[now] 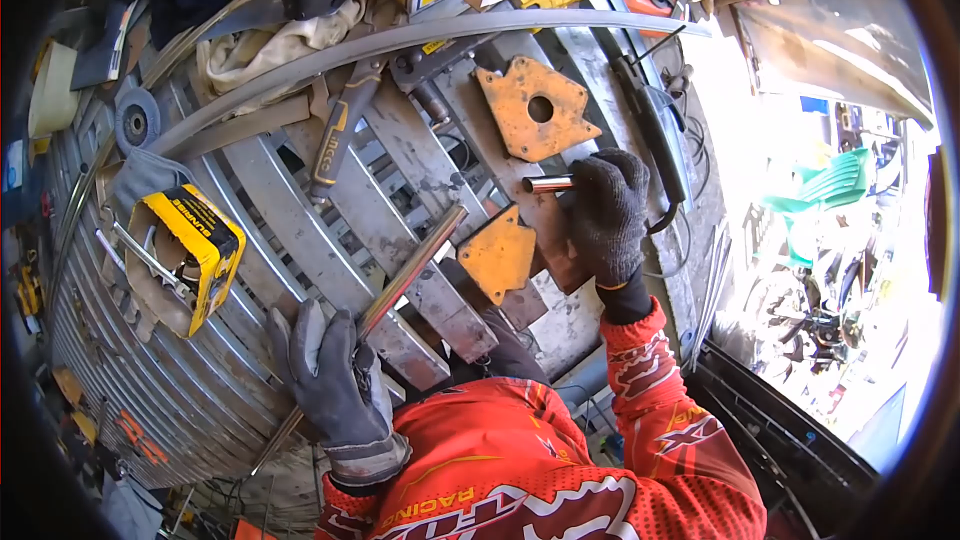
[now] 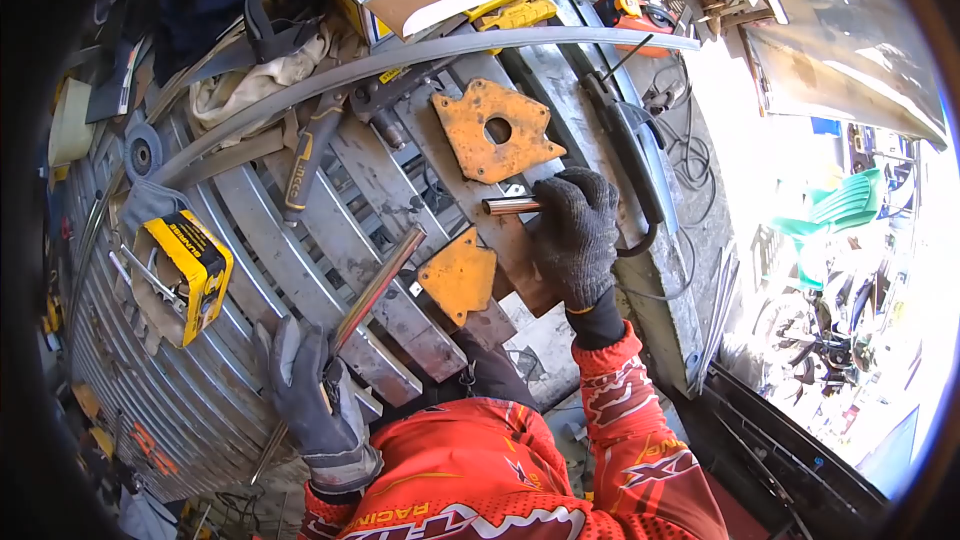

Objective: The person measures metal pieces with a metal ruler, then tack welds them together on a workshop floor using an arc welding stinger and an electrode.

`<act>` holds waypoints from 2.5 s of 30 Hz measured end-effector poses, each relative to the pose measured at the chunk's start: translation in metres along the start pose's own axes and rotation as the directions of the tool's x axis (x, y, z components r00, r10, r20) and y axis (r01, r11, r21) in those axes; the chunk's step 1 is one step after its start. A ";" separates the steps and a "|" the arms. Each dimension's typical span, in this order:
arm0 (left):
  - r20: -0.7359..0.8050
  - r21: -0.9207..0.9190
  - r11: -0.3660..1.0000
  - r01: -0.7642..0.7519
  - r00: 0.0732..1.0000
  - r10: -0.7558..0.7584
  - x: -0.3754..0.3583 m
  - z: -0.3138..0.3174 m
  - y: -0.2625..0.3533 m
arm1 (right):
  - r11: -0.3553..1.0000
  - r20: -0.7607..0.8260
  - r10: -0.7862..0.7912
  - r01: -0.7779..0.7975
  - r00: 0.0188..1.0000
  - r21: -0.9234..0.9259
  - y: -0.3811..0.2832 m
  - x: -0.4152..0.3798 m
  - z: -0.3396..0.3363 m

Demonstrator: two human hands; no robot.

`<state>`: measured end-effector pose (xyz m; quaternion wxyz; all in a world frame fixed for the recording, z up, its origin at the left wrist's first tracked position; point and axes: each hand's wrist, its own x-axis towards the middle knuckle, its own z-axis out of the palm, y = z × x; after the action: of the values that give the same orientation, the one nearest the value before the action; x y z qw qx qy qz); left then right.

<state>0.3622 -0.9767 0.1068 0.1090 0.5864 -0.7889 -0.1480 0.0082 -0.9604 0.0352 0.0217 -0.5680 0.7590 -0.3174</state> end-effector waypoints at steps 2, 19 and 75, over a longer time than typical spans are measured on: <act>0.013 -0.033 0.999 0.008 1.000 -0.007 -0.004 0.003 -0.004 | 1.000 0.008 -0.008 0.007 1.000 0.008 0.001 0.001 0.000; -0.082 0.080 0.997 0.016 0.997 -0.009 0.006 0.021 0.003 | 0.999 0.026 -0.045 0.044 0.999 0.017 0.006 -0.003 -0.001; 0.163 0.165 0.978 -0.129 0.981 0.102 0.061 0.015 0.028 | 1.000 0.250 0.009 -0.016 0.968 0.026 -0.006 0.015 -0.018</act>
<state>0.3141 -1.0256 0.1027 0.0045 0.5334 -0.8378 -0.1163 0.0012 -0.9664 0.0572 0.1268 -0.5982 0.7495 -0.2538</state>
